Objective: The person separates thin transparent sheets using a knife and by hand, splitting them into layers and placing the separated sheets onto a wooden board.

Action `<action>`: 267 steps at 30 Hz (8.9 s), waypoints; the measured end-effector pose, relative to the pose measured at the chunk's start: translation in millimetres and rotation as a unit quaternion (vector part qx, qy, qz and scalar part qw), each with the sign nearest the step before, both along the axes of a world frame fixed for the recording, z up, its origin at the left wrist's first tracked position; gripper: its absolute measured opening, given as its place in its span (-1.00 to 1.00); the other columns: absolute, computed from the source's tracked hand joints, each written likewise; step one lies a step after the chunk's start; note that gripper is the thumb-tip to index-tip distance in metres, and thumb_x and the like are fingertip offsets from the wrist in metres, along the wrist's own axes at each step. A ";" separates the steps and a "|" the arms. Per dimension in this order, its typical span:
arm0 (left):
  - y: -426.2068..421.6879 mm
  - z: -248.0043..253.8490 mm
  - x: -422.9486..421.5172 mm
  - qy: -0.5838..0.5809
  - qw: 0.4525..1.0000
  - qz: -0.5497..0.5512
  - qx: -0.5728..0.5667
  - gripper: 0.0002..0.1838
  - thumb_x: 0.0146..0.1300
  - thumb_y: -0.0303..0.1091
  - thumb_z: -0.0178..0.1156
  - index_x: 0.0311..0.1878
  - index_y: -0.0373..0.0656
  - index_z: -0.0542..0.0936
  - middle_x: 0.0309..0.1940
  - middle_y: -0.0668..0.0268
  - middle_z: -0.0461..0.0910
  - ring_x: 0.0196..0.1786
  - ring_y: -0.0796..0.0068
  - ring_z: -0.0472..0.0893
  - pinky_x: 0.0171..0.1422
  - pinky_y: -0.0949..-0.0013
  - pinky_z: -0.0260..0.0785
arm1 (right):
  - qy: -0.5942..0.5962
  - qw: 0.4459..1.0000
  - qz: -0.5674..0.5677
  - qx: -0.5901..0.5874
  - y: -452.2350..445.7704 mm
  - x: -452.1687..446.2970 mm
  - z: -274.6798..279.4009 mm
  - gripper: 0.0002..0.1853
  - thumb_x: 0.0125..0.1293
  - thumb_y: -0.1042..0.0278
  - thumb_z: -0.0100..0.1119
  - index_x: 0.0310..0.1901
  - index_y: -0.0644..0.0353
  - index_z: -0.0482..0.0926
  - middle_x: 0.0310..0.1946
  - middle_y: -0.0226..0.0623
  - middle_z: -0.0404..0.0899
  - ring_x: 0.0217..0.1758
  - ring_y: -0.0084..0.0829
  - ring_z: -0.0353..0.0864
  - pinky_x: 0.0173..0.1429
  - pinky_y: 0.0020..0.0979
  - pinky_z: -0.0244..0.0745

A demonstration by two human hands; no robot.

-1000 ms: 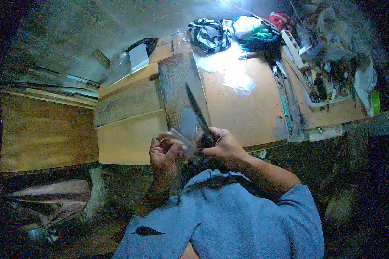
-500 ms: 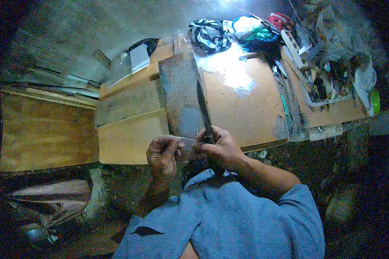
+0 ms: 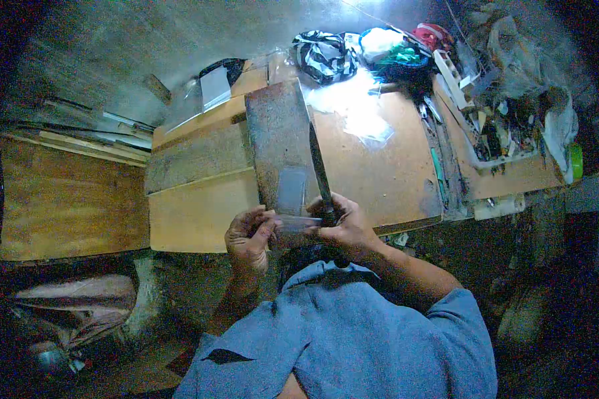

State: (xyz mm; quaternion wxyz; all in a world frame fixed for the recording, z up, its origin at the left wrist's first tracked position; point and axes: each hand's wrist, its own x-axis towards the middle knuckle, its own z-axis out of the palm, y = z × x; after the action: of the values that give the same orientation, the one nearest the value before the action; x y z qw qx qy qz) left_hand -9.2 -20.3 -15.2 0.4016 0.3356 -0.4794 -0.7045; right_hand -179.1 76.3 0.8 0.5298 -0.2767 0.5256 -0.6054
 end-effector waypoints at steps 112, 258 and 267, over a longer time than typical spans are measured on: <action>4.8 -10.7 4.1 -0.102 0.983 -0.129 0.081 -0.75 0.35 -0.31 0.06 0.02 -0.19 0.46 -0.13 0.35 0.55 -0.21 0.61 0.56 -0.16 0.54 0.40 | 0.369 0.854 -0.273 0.244 -51.0 -165.9 -135.3 -0.50 -0.02 0.07 0.38 -0.14 0.26 0.48 -0.41 -0.12 0.61 -0.39 -0.25 0.62 -0.24 -0.25 0.51; -104.7 -100.5 -176.6 -0.138 0.985 -0.102 -0.001 -0.84 0.30 -0.38 0.09 -0.23 -0.32 0.51 -0.41 0.33 0.56 -0.46 0.62 0.53 -0.45 0.49 0.50 | 0.112 0.958 -0.193 0.179 -22.4 -197.9 -163.2 -0.80 0.14 0.25 0.31 -0.36 0.21 0.59 -0.54 -0.42 0.58 -0.57 -0.62 0.47 -0.49 -0.51 0.37; -93.3 -96.1 -179.6 -0.183 0.973 -0.133 0.053 -0.84 0.31 -0.38 0.10 -0.28 -0.30 0.53 -0.45 0.34 0.56 -0.48 0.66 0.50 -0.49 0.55 0.38 | 0.267 0.887 -0.264 0.268 -7.8 -209.1 -194.2 -0.80 0.16 0.27 0.28 -0.36 0.22 0.54 -0.53 -0.45 0.53 -0.63 -0.61 0.40 -0.54 -0.56 0.29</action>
State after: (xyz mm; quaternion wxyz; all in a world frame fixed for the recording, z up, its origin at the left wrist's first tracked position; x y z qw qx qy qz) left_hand -188.7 -113.6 -111.2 0.1915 0.4132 -0.5472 -0.7023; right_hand -388.2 68.5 -193.4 0.2440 -0.1257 0.8432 -0.4622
